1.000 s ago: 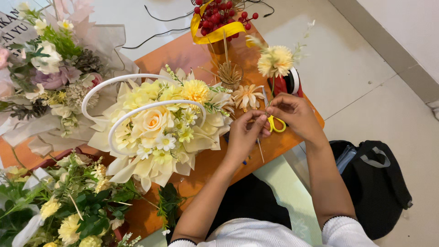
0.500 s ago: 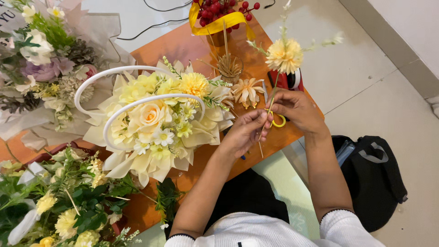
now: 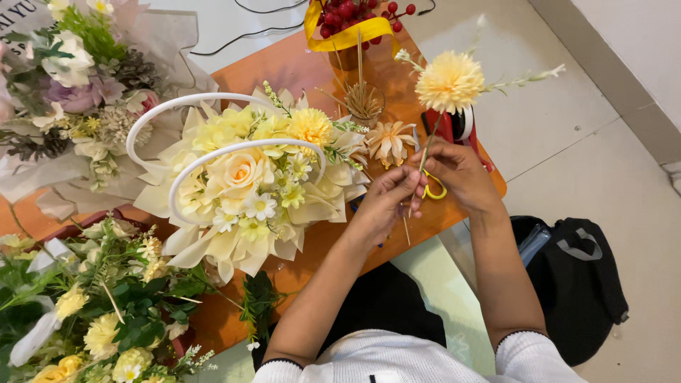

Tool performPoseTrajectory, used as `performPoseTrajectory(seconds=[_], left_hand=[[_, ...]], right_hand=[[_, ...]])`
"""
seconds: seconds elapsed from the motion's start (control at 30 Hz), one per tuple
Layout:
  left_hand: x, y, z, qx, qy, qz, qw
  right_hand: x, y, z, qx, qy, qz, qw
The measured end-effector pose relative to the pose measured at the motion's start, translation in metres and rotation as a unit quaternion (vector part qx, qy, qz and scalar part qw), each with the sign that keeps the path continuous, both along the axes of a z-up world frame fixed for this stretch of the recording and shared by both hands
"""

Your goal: The person assembles a floral gift basket by inserting artificial flowers into a foam base, wrapping stems with tape and wire, and adjusting the positions of the blooms.

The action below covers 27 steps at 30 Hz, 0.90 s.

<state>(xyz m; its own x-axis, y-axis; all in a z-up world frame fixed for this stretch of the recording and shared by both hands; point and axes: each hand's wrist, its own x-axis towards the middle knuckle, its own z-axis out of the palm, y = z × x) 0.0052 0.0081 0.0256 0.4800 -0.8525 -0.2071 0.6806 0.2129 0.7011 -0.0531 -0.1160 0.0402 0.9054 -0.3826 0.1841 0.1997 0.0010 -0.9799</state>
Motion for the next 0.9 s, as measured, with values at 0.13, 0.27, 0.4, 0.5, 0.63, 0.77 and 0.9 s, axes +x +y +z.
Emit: performPoseTrajectory(seconds=[0.13, 0.27, 0.4, 0.5, 0.63, 0.77, 0.9], left_hand=[[0.002, 0.002, 0.002, -0.009, 0.046, -0.032, 0.998], [0.001, 0.003, 0.007, 0.013, -0.049, 0.031, 0.998], [-0.001, 0.000, -0.001, 0.013, -0.099, 0.086, 0.991], [0.002, 0.003, 0.003, 0.008, -0.081, 0.065, 0.995], [0.002, 0.003, -0.004, -0.002, -0.014, 0.021, 1.000], [0.003, 0.004, -0.004, -0.013, 0.025, -0.014, 0.999], [0.002, 0.006, 0.006, 0.003, -0.037, 0.020, 0.999]], right_hand=[[0.001, -0.001, -0.002, 0.040, -0.024, 0.024, 0.999], [-0.001, -0.003, 0.000, -0.028, -0.015, -0.013, 0.999], [-0.001, -0.001, 0.009, -0.145, 0.005, -0.053, 0.988], [-0.002, -0.002, 0.008, -0.137, -0.010, -0.044, 0.990], [0.001, 0.000, -0.002, -0.040, -0.014, -0.011, 0.999], [0.005, -0.007, -0.021, 0.051, -0.044, 0.017, 0.998], [0.003, -0.001, -0.003, -0.020, -0.007, -0.031, 0.999]])
